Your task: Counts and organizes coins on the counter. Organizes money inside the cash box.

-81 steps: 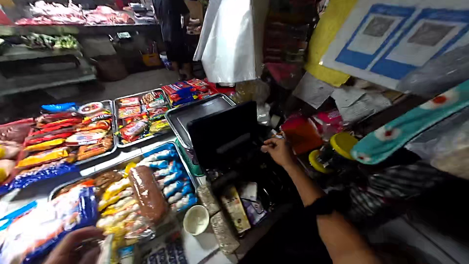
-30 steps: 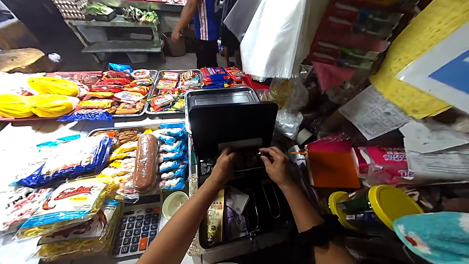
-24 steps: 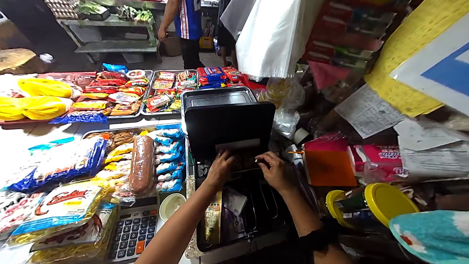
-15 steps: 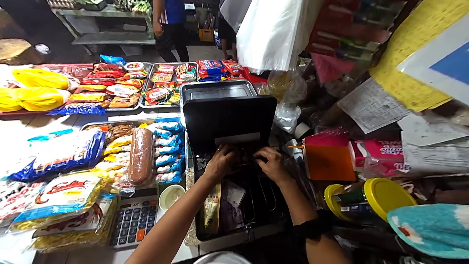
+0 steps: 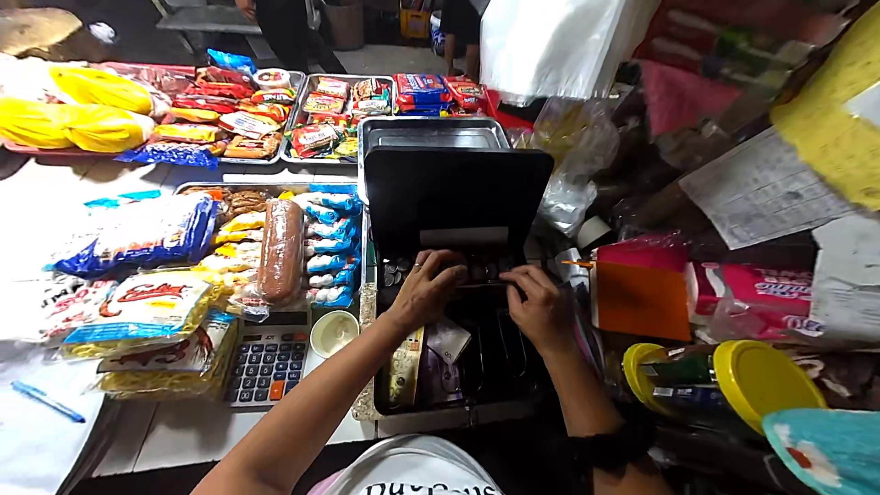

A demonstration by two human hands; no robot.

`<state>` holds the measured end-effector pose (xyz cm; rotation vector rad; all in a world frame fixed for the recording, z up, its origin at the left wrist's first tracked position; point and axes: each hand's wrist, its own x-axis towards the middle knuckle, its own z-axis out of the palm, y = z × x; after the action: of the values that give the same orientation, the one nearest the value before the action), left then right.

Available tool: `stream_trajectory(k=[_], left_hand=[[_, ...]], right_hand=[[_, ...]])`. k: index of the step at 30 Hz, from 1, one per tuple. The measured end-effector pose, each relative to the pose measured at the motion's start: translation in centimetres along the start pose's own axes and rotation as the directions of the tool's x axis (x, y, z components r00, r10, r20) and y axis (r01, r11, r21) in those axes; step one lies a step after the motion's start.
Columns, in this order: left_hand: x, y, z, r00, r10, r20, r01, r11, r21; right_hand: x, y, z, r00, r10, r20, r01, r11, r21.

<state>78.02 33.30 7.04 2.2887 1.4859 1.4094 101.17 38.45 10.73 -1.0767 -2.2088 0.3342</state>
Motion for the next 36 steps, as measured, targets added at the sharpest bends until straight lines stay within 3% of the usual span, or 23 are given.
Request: stream_trajectory(k=[2, 4, 5, 6, 9, 11, 18, 21, 23, 24, 26, 27, 28, 31, 34, 36], left_hand=[[-1.9, 2.2, -1.5, 0.99, -0.138, 0.034, 0.14, 0.988, -0.066], [-3.3, 3.7, -2.9, 0.949, -0.26, 0.178, 0.284, 0.95, -0.131], [-3.6, 3.8, -3.4, 0.926, -0.288, 0.245, 0.332, 0.929, -0.163], [-3.7, 3.8, -3.7, 0.901, -0.294, 0.318, 0.364, 0.912, -0.19], [-2.1, 3.6, -4.4, 0.792, -0.195, 0.579, 0.392, 0.889, -0.236], [-0.9, 4.1, -4.5, 0.746, -0.169, 0.645, 0.394, 0.892, -0.222], [-0.7, 4.2, -7.2, 0.819, -0.208, 0.535, 0.415, 0.858, -0.301], [-1.9, 4.5, -8.2, 0.794, -0.396, 0.461, 0.476, 0.877, -0.065], [-2.2, 4.8, -8.7, 0.712, -0.555, 0.429, 0.644, 0.761, -0.084], [-2.4, 4.9, -8.9, 0.658, -0.59, 0.468, 0.739, 0.627, -0.247], [-2.7, 5.2, -9.0, 0.579, -0.536, 0.614, 0.793, 0.193, -0.578], [-3.0, 5.4, -8.9, 0.583, -0.519, 0.625, 0.769, 0.104, -0.631], [-3.3, 5.5, -8.5, 0.61, -0.54, 0.58, 0.743, 0.135, -0.655], [-4.5, 4.7, -7.5, 0.716, -0.583, 0.383, 0.657, 0.38, -0.651], [-5.1, 4.3, -7.7, 0.701, -0.669, 0.246, 0.663, 0.485, -0.57], [-5.2, 4.1, -8.5, 0.679, -0.699, 0.223, 0.71, 0.55, -0.44]], right_hand=[[-1.9, -2.3, 0.1, 0.961, 0.141, 0.24, -0.134, 0.99, -0.045], [-3.1, -4.3, 1.0, 0.761, 0.329, 0.559, -0.309, 0.942, -0.133], [-3.7, -4.8, 1.8, 0.706, 0.368, 0.605, -0.356, 0.923, -0.147], [-4.3, -5.1, 2.7, 0.717, 0.372, 0.59, -0.379, 0.918, -0.117], [-5.0, -5.4, 3.3, 0.875, 0.243, 0.419, -0.312, 0.944, 0.105], [-4.2, -6.1, 1.9, 0.934, 0.134, 0.333, -0.205, 0.96, 0.191], [-2.4, -5.6, -2.1, 0.998, 0.066, 0.022, -0.069, 0.95, 0.306], [-3.0, -6.9, -2.4, 0.99, -0.038, -0.139, 0.07, 0.969, 0.237], [-3.8, -8.0, -2.5, 0.962, -0.186, -0.199, 0.217, 0.965, 0.146], [-4.4, -8.4, -2.3, 0.947, -0.258, -0.192, 0.28, 0.955, 0.097], [-5.9, -8.9, -1.1, 0.914, -0.372, -0.161, 0.384, 0.922, 0.055], [-6.7, -9.1, -0.4, 0.901, -0.411, -0.14, 0.422, 0.905, 0.062], [-7.4, -9.3, 0.3, 0.891, -0.438, -0.119, 0.448, 0.891, 0.074], [-8.7, -9.5, 1.5, 0.874, -0.476, -0.096, 0.484, 0.869, 0.099], [-9.4, -9.4, 2.2, 0.891, -0.451, -0.048, 0.453, 0.876, 0.163], [-9.8, -8.5, 2.5, 0.935, -0.349, 0.06, 0.327, 0.916, 0.232]])
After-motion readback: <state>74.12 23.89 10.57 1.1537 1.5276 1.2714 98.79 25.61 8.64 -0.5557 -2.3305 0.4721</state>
